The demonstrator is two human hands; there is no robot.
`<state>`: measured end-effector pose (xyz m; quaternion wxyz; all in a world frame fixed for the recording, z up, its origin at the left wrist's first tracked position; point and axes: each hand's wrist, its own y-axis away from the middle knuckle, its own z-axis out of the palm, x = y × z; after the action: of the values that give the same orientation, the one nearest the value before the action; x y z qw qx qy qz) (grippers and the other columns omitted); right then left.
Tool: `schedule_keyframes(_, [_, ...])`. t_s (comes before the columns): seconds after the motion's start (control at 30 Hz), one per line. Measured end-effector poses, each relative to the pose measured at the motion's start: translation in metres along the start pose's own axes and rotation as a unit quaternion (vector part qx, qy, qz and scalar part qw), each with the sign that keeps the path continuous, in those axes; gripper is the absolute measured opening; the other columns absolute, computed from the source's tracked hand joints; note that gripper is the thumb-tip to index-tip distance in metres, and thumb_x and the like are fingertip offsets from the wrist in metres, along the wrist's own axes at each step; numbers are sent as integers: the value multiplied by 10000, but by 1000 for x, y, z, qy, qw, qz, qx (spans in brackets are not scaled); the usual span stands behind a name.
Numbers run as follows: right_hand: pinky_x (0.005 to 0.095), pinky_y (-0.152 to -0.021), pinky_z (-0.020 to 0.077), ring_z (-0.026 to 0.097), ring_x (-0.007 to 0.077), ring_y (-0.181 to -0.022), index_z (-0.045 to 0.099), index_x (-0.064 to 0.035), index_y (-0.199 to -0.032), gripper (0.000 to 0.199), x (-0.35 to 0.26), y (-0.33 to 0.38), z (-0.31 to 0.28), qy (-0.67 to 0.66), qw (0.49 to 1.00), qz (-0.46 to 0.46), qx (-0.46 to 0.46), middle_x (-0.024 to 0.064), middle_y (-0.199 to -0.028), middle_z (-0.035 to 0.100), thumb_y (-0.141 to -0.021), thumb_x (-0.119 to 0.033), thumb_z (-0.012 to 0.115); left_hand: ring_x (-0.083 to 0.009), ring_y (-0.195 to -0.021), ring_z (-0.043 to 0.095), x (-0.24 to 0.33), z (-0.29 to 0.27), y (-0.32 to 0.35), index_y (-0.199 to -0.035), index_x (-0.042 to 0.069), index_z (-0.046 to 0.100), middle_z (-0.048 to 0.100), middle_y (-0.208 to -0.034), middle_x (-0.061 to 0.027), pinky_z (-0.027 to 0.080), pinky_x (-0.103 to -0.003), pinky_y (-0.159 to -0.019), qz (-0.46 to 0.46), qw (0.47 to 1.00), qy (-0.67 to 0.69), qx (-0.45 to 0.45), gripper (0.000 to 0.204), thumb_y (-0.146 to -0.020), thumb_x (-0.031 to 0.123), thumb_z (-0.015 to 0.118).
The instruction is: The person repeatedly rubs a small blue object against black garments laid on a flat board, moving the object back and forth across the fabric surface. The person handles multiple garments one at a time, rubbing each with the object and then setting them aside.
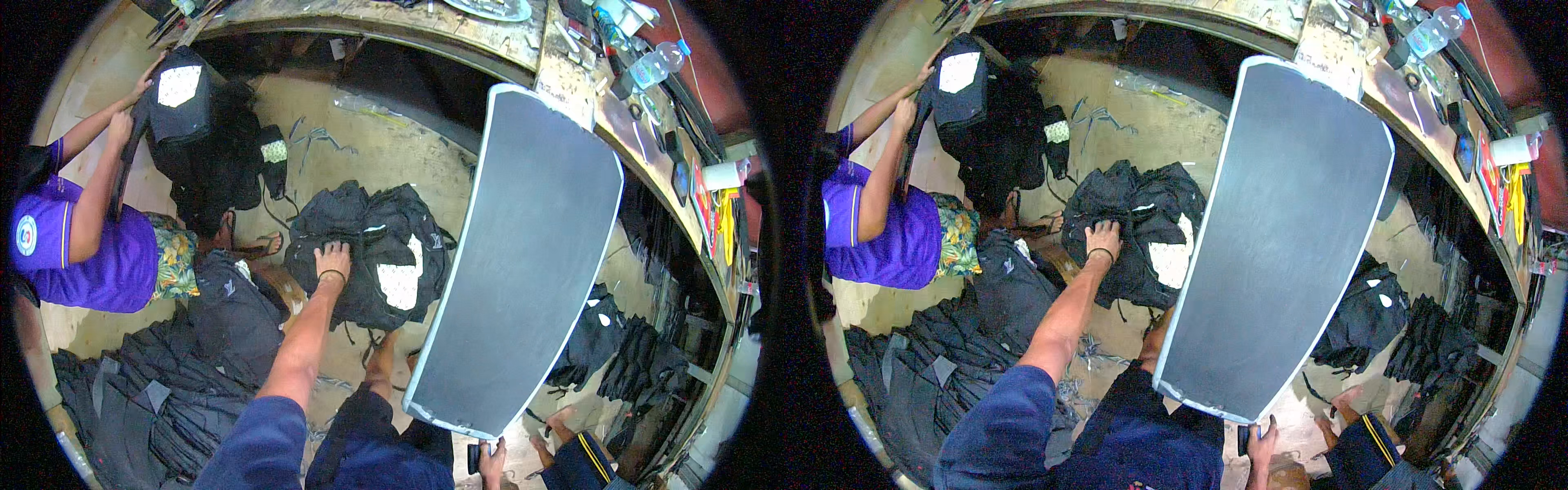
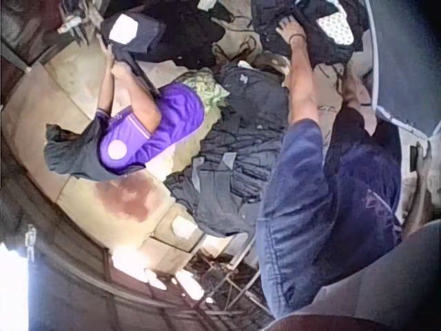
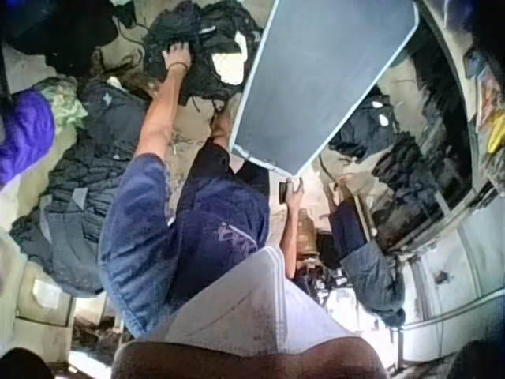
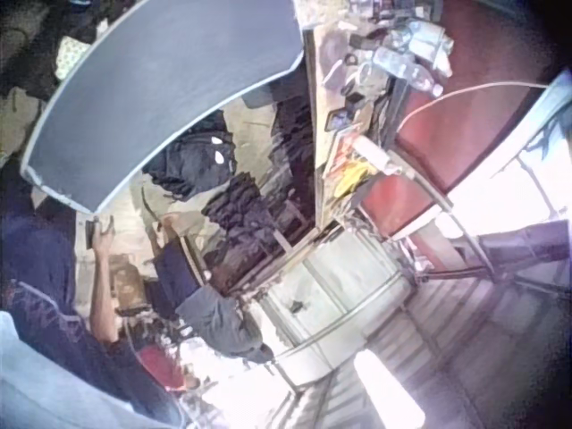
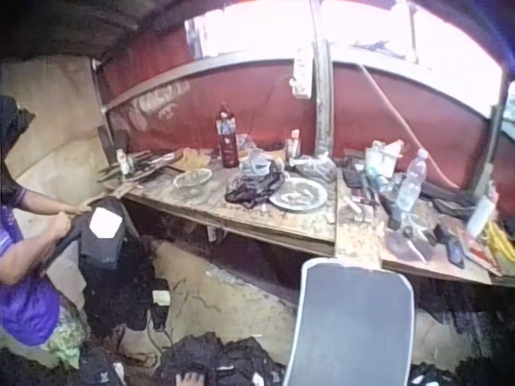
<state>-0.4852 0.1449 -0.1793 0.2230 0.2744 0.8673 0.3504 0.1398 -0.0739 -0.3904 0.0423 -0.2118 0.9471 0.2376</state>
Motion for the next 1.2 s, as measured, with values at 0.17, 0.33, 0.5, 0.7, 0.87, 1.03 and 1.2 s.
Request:
schedule_keyframes(0.17, [506,-1017,545,704,429,-1176,614,-2,-1474,589,-46,14,-10,-62,996,-40,-44,316,-1244,725,-1005,-338,737,-283,-1375,578,-28,4,59,-1356,187,660,664,-1404,-74,383,-591,-1096,38,984,89,-151,329,-1042,229,573])
schedule_keyframes(0.33, [456,-839,570,756,336,-932,678,27,-1347,511,-72,21,-13,-48,995,-86,-1,254,-1009,780,-1011,-356,721,-331,-1356,617,-74,-32,31,-1341,145,663,651,-1430,-76,388,-631,-1152,93,994,28,-46,390,-971,264,691])
schedule_keyframes(0.5, [452,-826,574,760,343,-908,692,19,-1324,484,-50,18,-8,-46,995,-89,7,253,-967,779,-1008,-345,729,-296,-1563,396,-64,-24,-4,-1676,201,414,470,-1678,-35,270,-723,-1227,106,990,-47,-75,745,-1000,311,707])
schedule_keyframes(0.7, [504,-979,566,751,445,-1100,689,2,-1381,604,5,28,-2,0,1000,-26,-11,327,-1154,764,-988,-452,744,-361,-1501,489,-36,-11,-23,-1538,235,573,636,-1525,-93,379,-645,-1195,4,993,-82,-80,550,-1016,369,683])
schedule_keyframes(0.87, [465,-892,594,768,380,-1023,692,-38,-1393,511,-29,43,-10,16,999,-19,-27,284,-1136,775,-980,-338,698,-495,-1064,743,-24,-57,69,-1381,110,507,756,-1108,-305,574,-616,-937,5,972,187,-141,440,-1000,271,661])
schedule_keyframes(1.03, [539,-970,590,736,488,-1102,579,-73,-1516,658,-177,98,-21,-37,924,-367,-103,269,-1238,756,-987,-440,715,-400,-969,803,33,-149,265,-1093,43,516,776,-988,-218,614,-517,-776,87,864,484,-110,256,-985,135,728])
schedule_keyframes(1.2, [608,-766,601,757,498,-875,558,-79,-1415,536,-287,146,-37,70,924,-356,-125,307,-1033,757,-1010,-398,707,-293,-953,818,80,-217,330,-1314,-1,619,787,-1050,-159,627,-430,-810,98,776,594,-189,332,-1064,209,678])
